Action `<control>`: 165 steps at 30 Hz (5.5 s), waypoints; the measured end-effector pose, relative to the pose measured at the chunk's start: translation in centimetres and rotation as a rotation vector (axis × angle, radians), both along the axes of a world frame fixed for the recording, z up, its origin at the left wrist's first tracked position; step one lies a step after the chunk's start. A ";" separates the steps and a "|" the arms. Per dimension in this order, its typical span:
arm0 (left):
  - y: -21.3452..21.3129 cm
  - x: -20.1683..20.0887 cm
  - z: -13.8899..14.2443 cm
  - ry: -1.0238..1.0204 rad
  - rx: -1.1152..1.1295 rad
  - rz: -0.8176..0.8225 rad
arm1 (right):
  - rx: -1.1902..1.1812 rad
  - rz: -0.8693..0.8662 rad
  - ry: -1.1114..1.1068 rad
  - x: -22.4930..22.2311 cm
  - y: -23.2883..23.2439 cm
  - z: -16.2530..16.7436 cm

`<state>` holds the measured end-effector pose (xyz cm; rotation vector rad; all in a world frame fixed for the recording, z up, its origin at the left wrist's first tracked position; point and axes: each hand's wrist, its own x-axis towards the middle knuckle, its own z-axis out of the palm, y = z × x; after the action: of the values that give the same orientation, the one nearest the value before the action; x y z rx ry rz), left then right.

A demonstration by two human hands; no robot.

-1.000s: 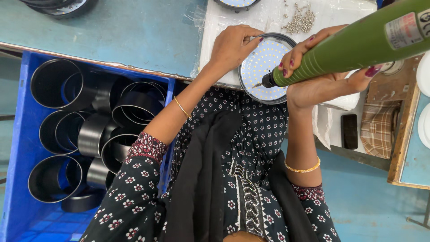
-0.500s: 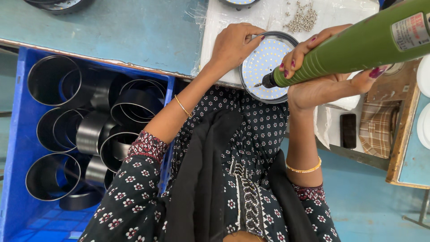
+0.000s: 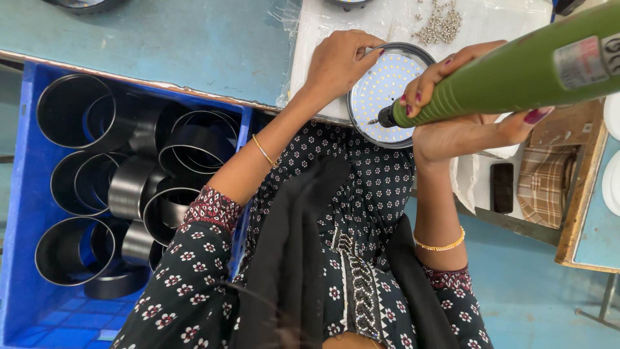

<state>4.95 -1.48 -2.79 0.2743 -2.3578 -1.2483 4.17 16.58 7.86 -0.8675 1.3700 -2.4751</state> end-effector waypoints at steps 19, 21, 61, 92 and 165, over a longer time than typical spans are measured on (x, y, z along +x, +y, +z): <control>0.1 -0.1 -0.1 0.004 -0.012 0.029 | 0.004 0.083 -0.045 0.0 0.0 -0.9; 0.0 -0.1 -0.1 0.007 -0.014 0.029 | 0.026 0.081 0.004 0.3 -0.1 -0.9; 1.6 1.4 -0.5 -0.041 0.078 -0.037 | -0.026 -0.029 0.185 -6.2 -4.1 -3.0; 0.0 1.2 -2.4 0.033 0.075 -0.089 | -0.036 -0.231 0.234 -11.0 1.4 -3.1; -2.5 3.4 1.7 0.027 0.061 -0.061 | -0.034 -0.268 0.103 -1.8 3.8 -0.6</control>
<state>8.38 -3.97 -1.08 0.2049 -2.3246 -1.3452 2.39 20.35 7.27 -0.8819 1.5769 -2.6905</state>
